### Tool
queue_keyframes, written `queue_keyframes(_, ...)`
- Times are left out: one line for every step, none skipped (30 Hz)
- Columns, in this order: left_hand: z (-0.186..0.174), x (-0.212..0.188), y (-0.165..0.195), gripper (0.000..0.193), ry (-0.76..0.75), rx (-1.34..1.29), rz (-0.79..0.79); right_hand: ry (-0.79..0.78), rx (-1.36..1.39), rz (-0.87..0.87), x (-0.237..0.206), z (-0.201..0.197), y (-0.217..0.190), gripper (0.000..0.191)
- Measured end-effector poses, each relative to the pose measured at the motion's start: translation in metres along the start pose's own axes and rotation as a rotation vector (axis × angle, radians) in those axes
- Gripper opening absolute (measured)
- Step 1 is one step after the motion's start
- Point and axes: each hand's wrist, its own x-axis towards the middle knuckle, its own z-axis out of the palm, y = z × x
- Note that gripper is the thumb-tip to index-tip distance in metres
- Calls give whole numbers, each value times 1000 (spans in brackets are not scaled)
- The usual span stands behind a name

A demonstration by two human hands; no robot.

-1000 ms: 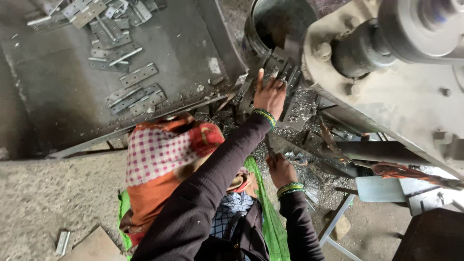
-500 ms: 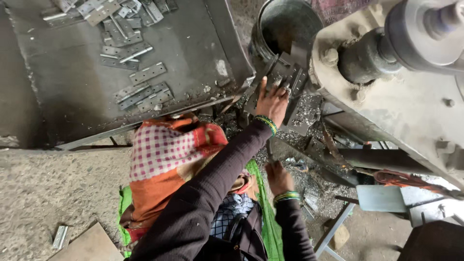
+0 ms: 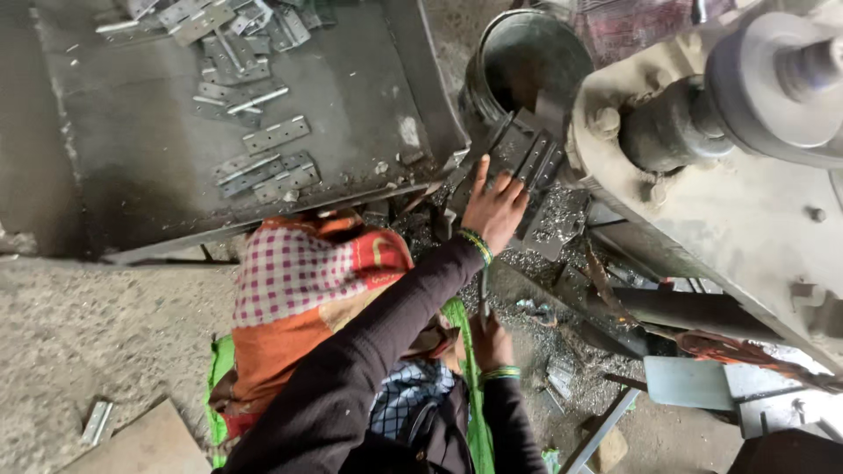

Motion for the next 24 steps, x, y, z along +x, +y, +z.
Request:
queue_keyframes(-3,-2,-1,36,-46,-4,19,-147,-11,117,-1,-13,-2,32)
queue_keyframes(-7,-1,-3,35,-86,-7,43,-118,-6,65,1,-25,-5,32)
queue_keyframes(-11,6,-4,41,-89,23,22,-83,-1,7,5,-37,-7,32)
queue_keyframes(-14,14,-3,48,-95,50,3,-48,3,-46,6,-44,-8,32)
queue_keyframes(-16,19,-1,55,-106,71,-16,-49,-29,-63,6,-48,-9,34)
queue_keyframes(-18,21,2,61,-147,66,-19,-56,-64,-83,6,-50,-10,35)
queue_keyframes(-19,21,3,66,-181,66,-30,-61,-99,-115,7,-49,-10,37)
queue_keyframes(-20,20,3,72,-207,69,-49,-24,-183,-111,8,-47,-10,39)
queue_keyframes(-21,14,0,72,-125,9,-23,7,-262,-117,8,-45,-10,42)
queue_keyframes(-23,2,-5,72,-48,-47,-3,33,-336,-126,9,-42,-10,45)
queue_keyframes(-23,-16,-13,73,22,-103,13,47,-264,-107,10,-40,-10,49)
queue_keyframes(-26,-35,-26,61,44,-140,60,54,-190,-92,11,-40,-11,53)
queue_keyframes(-31,-51,-43,50,72,-169,107,23,-162,-83,12,-40,-13,55)
queue_keyframes(-38,-63,-61,40,104,-196,161,-2,-135,-71,13,-42,-16,57)
queue_keyframes(-45,-75,-82,41,90,-249,77,-33,-138,-46,14,-44,-20,56)
queue_keyframes(-54,-88,-107,43,79,-307,2,-58,-142,-13,15,-47,-24,55)
queue_keyframes(-64,-100,-131,46,68,-368,-62,-92,-140,16,15,-50,-29,55)
queue_keyframes(-73,-110,-158,48,-69,-253,-228,-122,-139,53,15,-53,-35,55)
queue_keyframes(-84,-122,-191,50,-205,-141,-390,-148,-142,95,14,-57,-40,56)
queue_keyframes(-93,-133,-218,47,-19,-186,-459,-161,-155,118,13,-60,-45,57)
queue_keyframes(-102,-143,-250,42,91,-51,-460,-174,-170,143,12,-63,-50,57)
queue_keyframes(-109,-149,-277,27,-207,-28,-705,-187,-185,165,10,-65,-54,58)
queue_keyframes(-114,-157,-298,37,-226,99,-773,-190,-180,166,9,-68,-58,58)
queue_keyframes(-120,-164,-318,45,-70,154,-824,-194,-174,168,8,-70,-61,58)
